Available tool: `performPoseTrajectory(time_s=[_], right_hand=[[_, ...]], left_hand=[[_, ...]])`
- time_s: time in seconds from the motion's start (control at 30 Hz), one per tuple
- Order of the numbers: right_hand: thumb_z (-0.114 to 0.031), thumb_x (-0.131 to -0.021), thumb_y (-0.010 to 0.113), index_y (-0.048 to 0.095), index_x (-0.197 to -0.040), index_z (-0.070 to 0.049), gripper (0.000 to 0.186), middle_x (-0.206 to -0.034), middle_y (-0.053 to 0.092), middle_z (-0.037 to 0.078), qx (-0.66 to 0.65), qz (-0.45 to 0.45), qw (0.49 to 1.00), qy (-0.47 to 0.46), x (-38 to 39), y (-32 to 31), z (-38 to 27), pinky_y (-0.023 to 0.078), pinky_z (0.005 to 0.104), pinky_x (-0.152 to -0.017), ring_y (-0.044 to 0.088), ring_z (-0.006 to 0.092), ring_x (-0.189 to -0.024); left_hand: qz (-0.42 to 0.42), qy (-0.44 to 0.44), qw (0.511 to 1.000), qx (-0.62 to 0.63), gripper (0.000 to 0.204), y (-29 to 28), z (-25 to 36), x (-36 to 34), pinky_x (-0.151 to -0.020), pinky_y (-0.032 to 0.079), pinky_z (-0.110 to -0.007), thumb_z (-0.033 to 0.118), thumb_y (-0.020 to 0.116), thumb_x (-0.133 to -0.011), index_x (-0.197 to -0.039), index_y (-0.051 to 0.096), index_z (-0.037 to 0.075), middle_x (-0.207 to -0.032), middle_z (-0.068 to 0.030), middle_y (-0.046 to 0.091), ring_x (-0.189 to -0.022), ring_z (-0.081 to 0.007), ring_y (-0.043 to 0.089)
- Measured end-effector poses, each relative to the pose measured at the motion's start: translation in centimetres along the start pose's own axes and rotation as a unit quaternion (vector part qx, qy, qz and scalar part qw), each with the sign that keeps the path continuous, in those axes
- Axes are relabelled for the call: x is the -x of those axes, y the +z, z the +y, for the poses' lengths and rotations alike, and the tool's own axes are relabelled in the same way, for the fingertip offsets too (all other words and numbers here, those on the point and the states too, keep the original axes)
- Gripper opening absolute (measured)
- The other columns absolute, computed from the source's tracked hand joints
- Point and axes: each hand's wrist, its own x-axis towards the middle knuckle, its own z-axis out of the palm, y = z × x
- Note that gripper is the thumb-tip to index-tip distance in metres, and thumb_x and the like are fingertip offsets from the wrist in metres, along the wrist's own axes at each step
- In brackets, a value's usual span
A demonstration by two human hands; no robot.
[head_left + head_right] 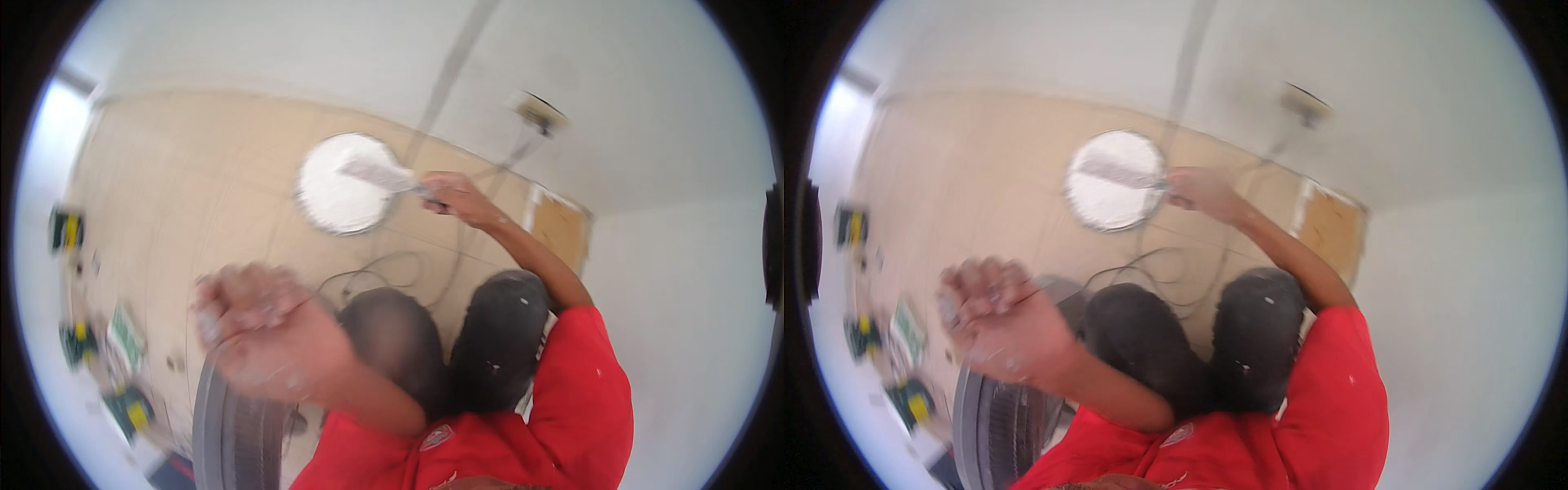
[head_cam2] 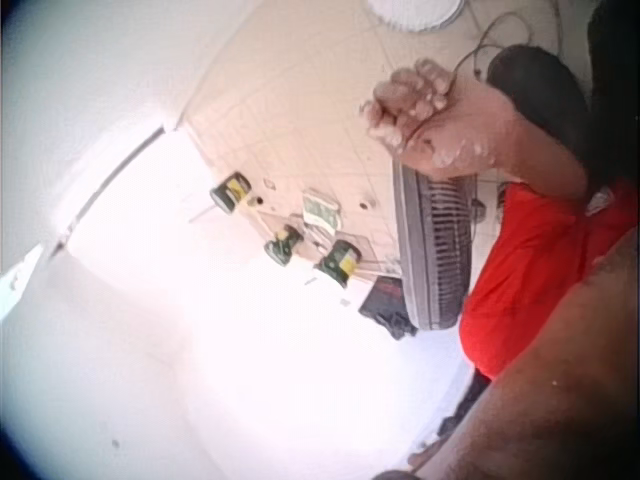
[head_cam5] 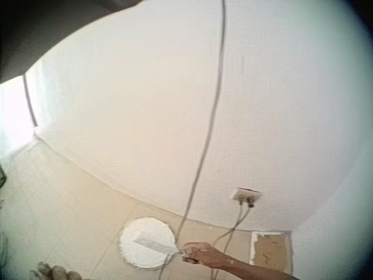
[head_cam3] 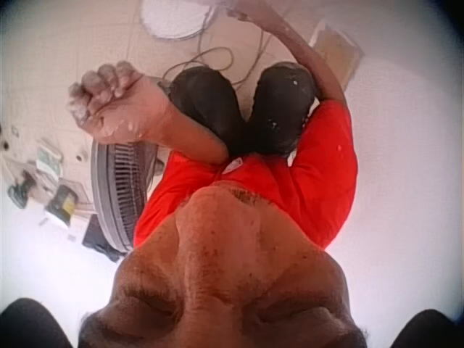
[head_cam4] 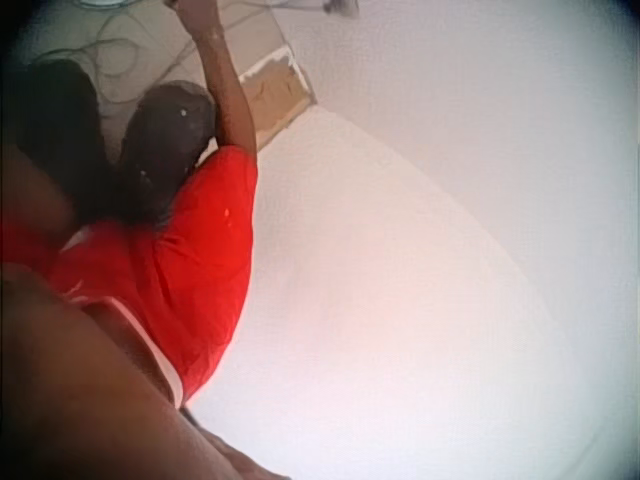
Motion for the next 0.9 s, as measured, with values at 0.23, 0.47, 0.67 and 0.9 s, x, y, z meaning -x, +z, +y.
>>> performPoseTrajectory(time_s=[0.23,0.47,0.67,0.9], right_hand=[[-0.023,-0.102,0.062,0.061,-0.1,-0.003,0.02,-0.078,0.053,-0.003,-0.102,0.151,0.983,-0.01,14.8,-3.9,-0.3,0.037,0.0224,-0.056,0.047,0.0049,-0.066],[-0.024,-0.1,0.063,0.061,-0.097,-0.005,0.019,-0.074,0.052,-0.002,-0.09,0.414,0.905,0.041,33.6,-4.7,3.5,0.032,0.0223,-0.053,0.044,0.0049,-0.063],[-0.025,-0.101,0.062,0.058,-0.092,-0.005,0.022,-0.069,0.053,-0.001,0.145,0.558,0.806,0.136,39.5,-9.2,15.7,0.037,0.0254,-0.052,0.046,0.0065,-0.059],[-0.026,-0.096,0.063,0.063,-0.102,0.002,0.028,-0.08,0.067,0.008,0.258,0.623,0.695,0.25,37.1,-15.4,23.7,0.05,0.0346,-0.068,0.063,0.0171,-0.074]], left_hand=[[-0.019,-0.057,0.997,0.039,0.015,0.7,-2.0,2.0,-0.059,0.036,-0.027,0.012,0.057,-0.096,-0.103,0.052,0.001,-0.07,-0.0023,0.041,-0.062,-0.0131,0.038],[-0.082,-0.088,0.993,-0.007,0.014,3.9,-3.4,3.9,-0.058,0.035,-0.027,0.012,0.051,-0.099,-0.104,0.052,-0.001,-0.07,-0.003,0.041,-0.063,-0.0132,0.037],[-0.171,-0.071,0.975,-0.12,0.021,5.5,-2.0,5.0,-0.058,0.033,-0.027,0.011,0.048,-0.102,-0.112,0.054,-0.007,-0.073,-0.003,0.039,-0.065,-0.0124,0.036],[-0.187,-0.013,0.91,-0.37,0.029,5.5,-1.4,4.0,-0.056,0.03,-0.025,0.017,0.046,-0.107,-0.123,0.053,-0.007,-0.074,-0.0022,0.036,-0.065,-0.01,0.034]])
